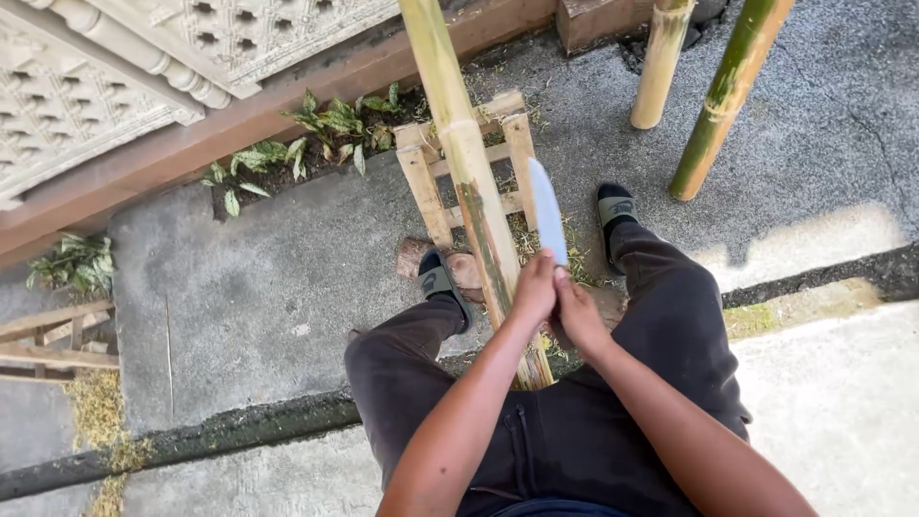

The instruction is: Scraping and carving the outer layer of a bamboo pole using a hand knife.

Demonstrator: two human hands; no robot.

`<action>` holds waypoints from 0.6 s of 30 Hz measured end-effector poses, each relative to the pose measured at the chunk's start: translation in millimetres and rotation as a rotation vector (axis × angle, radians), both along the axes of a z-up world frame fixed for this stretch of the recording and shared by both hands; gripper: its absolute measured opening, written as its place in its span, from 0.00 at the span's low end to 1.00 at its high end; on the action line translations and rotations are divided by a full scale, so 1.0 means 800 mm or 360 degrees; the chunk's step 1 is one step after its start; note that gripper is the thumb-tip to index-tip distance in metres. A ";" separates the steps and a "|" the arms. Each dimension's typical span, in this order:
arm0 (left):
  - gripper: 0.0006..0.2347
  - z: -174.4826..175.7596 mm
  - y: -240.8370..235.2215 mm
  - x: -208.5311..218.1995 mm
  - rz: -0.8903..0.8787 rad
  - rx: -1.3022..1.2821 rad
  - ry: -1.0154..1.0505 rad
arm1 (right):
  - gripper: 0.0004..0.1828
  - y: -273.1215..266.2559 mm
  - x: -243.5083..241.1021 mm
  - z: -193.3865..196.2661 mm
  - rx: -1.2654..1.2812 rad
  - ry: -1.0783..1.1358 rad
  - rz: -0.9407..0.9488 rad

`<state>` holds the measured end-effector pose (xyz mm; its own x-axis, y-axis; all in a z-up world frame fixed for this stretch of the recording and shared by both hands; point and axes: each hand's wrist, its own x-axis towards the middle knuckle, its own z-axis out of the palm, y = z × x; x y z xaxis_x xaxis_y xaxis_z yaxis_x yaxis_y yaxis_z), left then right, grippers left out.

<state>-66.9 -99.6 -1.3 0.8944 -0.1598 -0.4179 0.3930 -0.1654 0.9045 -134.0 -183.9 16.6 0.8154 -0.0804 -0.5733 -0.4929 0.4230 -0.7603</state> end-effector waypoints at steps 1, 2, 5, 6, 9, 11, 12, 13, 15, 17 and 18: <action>0.26 0.003 0.004 -0.003 0.0019 0.0001 0.0004 | 0.29 -0.005 -0.002 -0.011 0.0001 0.0004 0.0019; 0.26 0.005 0.006 -0.003 -0.0200 0.0266 -0.0116 | 0.29 -0.010 -0.002 -0.022 -0.0048 -0.0015 -0.0040; 0.26 0.025 0.039 -0.017 -0.0611 0.0918 -0.0555 | 0.23 -0.034 0.012 -0.023 0.0001 0.0155 -0.0080; 0.26 0.034 0.053 -0.024 -0.0822 0.1297 -0.0884 | 0.22 -0.044 0.019 -0.018 0.0093 0.0341 -0.0080; 0.28 0.082 0.085 -0.055 -0.1251 0.1639 -0.1336 | 0.12 -0.064 0.035 -0.114 0.0010 0.0222 -0.0152; 0.24 0.095 0.093 -0.066 -0.1451 0.1591 -0.1237 | 0.09 -0.064 0.039 -0.135 -0.0015 0.0246 -0.0155; 0.21 0.101 0.097 -0.069 -0.1658 0.1540 -0.1147 | 0.06 -0.063 0.044 -0.145 -0.0035 0.0261 -0.0171; 0.21 0.077 0.115 -0.067 -0.1648 0.1542 -0.1143 | 0.06 -0.061 0.047 -0.141 -0.0037 0.0260 -0.0161; 0.14 0.027 0.148 -0.070 -0.1726 0.1409 -0.1156 | 0.05 -0.059 0.048 -0.134 -0.0045 0.0364 -0.0026; 0.18 0.042 0.164 -0.055 -0.1604 0.1502 -0.1162 | 0.06 -0.058 0.051 -0.126 -0.0035 0.0350 0.0040; 0.23 0.050 0.173 -0.049 -0.1501 0.1591 -0.1168 | 0.07 -0.057 0.050 -0.122 -0.0017 0.0343 0.0088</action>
